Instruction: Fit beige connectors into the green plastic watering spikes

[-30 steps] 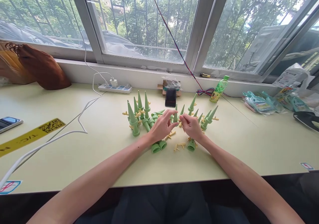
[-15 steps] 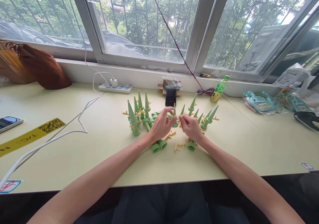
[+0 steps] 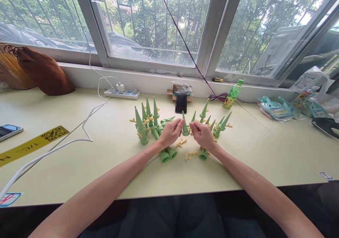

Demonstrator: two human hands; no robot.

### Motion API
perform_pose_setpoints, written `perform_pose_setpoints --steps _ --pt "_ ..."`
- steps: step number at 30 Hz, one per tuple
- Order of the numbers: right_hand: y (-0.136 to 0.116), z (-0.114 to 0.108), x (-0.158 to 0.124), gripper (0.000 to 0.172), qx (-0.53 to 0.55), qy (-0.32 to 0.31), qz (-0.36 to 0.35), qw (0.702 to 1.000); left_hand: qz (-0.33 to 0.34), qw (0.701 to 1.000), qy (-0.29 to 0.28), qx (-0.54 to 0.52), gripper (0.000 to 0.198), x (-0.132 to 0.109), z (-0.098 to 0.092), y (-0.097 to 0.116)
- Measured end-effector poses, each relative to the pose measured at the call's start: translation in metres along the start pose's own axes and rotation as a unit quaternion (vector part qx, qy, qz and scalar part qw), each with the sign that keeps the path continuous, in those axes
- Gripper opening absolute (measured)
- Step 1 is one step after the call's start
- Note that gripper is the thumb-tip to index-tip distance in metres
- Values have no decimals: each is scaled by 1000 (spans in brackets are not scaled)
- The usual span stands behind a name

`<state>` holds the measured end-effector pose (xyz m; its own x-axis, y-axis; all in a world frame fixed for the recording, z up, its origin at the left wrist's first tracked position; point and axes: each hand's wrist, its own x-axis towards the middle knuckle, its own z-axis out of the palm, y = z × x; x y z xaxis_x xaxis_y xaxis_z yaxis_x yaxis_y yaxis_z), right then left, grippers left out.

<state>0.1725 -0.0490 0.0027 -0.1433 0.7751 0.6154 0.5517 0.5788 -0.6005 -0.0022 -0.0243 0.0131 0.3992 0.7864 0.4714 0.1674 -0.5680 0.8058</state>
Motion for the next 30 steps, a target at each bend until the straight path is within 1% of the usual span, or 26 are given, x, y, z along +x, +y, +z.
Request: perform_pose_setpoints --steps 2,5,10,18,23,30 --pt "0 0 0 41 0 0 -3 1000 -25 1000 -1 -17 52 0 0 0" --pt "-1 0 0 41 -2 1 -9 1000 -71 996 -19 -56 60 0 1 -2" --pt "0 0 0 40 -6 2 -8 1000 -109 985 -39 -125 61 0 2 -4" --pt "1 0 0 40 -7 5 -7 1000 -133 973 -54 -179 59 1 1 -4" --pt "2 0 0 40 -9 2 -10 1000 -136 974 -58 -173 61 1 1 -5" --pt "1 0 0 41 -8 -6 -3 1000 -148 967 -83 -190 61 1 -1 -4"
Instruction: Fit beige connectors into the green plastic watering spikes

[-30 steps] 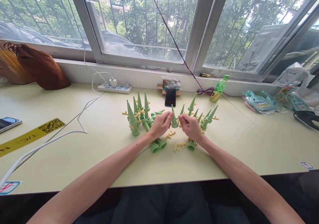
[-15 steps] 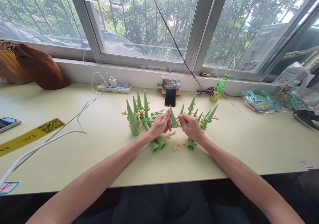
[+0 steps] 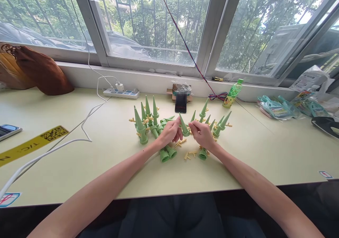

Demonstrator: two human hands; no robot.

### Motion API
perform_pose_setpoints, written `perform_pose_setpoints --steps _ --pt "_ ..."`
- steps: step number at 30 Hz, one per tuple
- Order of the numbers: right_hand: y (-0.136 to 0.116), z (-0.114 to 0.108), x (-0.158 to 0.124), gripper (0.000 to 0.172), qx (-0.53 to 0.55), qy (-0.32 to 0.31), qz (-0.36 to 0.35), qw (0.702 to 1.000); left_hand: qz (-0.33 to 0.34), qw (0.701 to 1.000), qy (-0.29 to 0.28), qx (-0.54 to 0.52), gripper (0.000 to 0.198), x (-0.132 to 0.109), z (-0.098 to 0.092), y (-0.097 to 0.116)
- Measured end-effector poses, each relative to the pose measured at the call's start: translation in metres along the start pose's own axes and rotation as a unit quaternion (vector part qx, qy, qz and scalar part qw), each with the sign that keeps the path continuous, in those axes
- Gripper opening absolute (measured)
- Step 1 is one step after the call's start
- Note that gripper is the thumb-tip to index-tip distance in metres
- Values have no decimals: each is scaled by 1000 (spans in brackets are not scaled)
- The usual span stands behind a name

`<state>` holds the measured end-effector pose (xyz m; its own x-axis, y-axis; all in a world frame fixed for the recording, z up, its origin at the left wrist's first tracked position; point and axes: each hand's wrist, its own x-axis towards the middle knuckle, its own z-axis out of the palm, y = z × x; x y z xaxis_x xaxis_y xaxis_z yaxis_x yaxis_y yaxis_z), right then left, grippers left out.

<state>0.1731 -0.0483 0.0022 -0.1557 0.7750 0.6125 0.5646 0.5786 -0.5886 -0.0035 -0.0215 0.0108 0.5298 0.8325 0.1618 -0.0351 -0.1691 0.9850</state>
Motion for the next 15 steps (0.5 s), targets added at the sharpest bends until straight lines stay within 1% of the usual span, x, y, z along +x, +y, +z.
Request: perform_pose_setpoints --steps 15 --pt "4 -2 0 38 5 3 1 1000 0 1000 -11 2 61 1 -2 -2"
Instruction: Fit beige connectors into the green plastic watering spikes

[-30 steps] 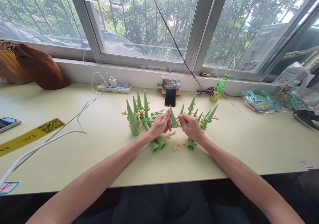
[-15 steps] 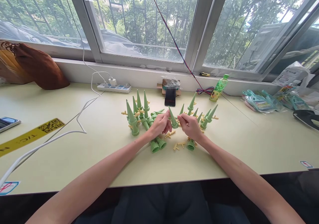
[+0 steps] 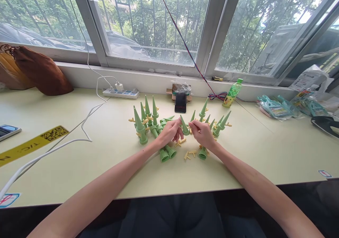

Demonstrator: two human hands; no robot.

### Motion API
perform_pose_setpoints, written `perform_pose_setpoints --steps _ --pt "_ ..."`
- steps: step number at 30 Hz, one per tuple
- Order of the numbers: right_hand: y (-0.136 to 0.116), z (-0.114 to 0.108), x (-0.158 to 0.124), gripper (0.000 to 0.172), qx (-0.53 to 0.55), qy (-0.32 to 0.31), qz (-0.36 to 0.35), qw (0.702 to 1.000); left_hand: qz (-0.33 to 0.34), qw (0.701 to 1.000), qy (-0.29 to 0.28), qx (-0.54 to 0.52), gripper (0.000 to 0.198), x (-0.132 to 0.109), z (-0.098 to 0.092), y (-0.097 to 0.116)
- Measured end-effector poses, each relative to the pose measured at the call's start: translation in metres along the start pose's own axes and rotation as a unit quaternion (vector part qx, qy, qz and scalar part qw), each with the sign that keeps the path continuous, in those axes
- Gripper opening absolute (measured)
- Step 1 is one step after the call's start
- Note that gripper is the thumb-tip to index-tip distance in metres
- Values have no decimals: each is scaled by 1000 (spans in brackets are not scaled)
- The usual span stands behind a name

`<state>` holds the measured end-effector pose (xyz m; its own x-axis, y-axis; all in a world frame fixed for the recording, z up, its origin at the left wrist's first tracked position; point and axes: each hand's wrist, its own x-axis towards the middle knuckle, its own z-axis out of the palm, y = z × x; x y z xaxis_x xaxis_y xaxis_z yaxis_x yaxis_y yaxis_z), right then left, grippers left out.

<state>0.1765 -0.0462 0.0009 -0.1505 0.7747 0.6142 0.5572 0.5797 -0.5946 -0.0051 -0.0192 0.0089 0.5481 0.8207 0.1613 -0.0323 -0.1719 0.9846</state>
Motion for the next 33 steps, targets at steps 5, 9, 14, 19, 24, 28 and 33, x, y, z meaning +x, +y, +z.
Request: perform_pose_setpoints --steps 5,9,14,19,24,28,33 --pt "1 0 0 38 -5 0 1 1000 -1 1000 0 4 58 0 0 2" --pt "1 0 1 38 -3 -3 0 1000 -1 1000 -1 5 54 0 1 3" --pt "3 0 0 37 -2 -5 2 1000 -2 1000 -1 10 52 0 0 2" --pt "3 -1 0 36 -1 -5 4 1000 -2 1000 0 9 51 0 0 2" --pt "2 -2 1 37 0 -5 2 1000 -3 1000 1 8 49 0 1 4" --pt "3 -2 1 37 0 -7 1 1000 -3 1000 2 8 48 -1 1 4" --pt "3 -2 1 37 5 -8 4 1000 -1 1000 1 11 46 -1 0 3"
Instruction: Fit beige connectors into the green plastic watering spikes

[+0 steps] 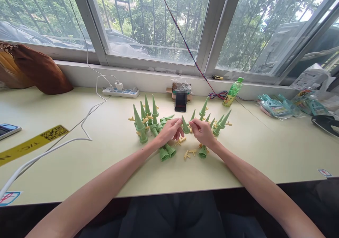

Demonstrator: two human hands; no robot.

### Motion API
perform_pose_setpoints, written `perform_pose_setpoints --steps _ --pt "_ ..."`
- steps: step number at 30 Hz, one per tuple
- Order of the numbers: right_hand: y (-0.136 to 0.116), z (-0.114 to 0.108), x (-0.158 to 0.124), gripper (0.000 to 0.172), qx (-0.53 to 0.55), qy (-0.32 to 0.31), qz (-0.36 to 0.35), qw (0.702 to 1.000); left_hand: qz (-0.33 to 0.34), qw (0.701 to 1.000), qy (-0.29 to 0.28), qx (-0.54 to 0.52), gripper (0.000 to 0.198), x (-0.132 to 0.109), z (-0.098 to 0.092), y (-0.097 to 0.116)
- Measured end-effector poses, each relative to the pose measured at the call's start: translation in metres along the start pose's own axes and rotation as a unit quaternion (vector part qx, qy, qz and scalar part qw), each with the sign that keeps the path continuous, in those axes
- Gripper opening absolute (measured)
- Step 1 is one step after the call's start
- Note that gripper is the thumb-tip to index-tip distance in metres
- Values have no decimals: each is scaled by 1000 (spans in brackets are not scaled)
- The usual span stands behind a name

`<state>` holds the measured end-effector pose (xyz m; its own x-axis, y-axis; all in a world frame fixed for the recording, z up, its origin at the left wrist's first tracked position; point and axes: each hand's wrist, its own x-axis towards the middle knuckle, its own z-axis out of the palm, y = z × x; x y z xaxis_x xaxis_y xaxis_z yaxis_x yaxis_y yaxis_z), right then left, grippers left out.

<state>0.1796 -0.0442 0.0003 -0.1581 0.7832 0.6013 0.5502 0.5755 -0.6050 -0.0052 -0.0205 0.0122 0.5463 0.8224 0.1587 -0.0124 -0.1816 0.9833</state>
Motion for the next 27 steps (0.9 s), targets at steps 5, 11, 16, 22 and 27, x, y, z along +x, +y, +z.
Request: perform_pose_setpoints --steps 5,11,16,22,27 --pt "0 0 0 36 -3 1 -2 1000 4 1000 1 1 45 0 0 0" --pt "0 0 0 34 2 -4 5 1000 2 1000 0 3 41 0 0 1" --pt "-1 0 0 34 5 0 3 1000 1 1000 1 0 33 -1 1 3" --pt "-3 0 0 36 6 5 10 1000 1 1000 2 -9 33 -1 1 3" --pt "-5 0 0 37 5 -2 5 1000 -17 999 9 -36 43 1 1 -1"
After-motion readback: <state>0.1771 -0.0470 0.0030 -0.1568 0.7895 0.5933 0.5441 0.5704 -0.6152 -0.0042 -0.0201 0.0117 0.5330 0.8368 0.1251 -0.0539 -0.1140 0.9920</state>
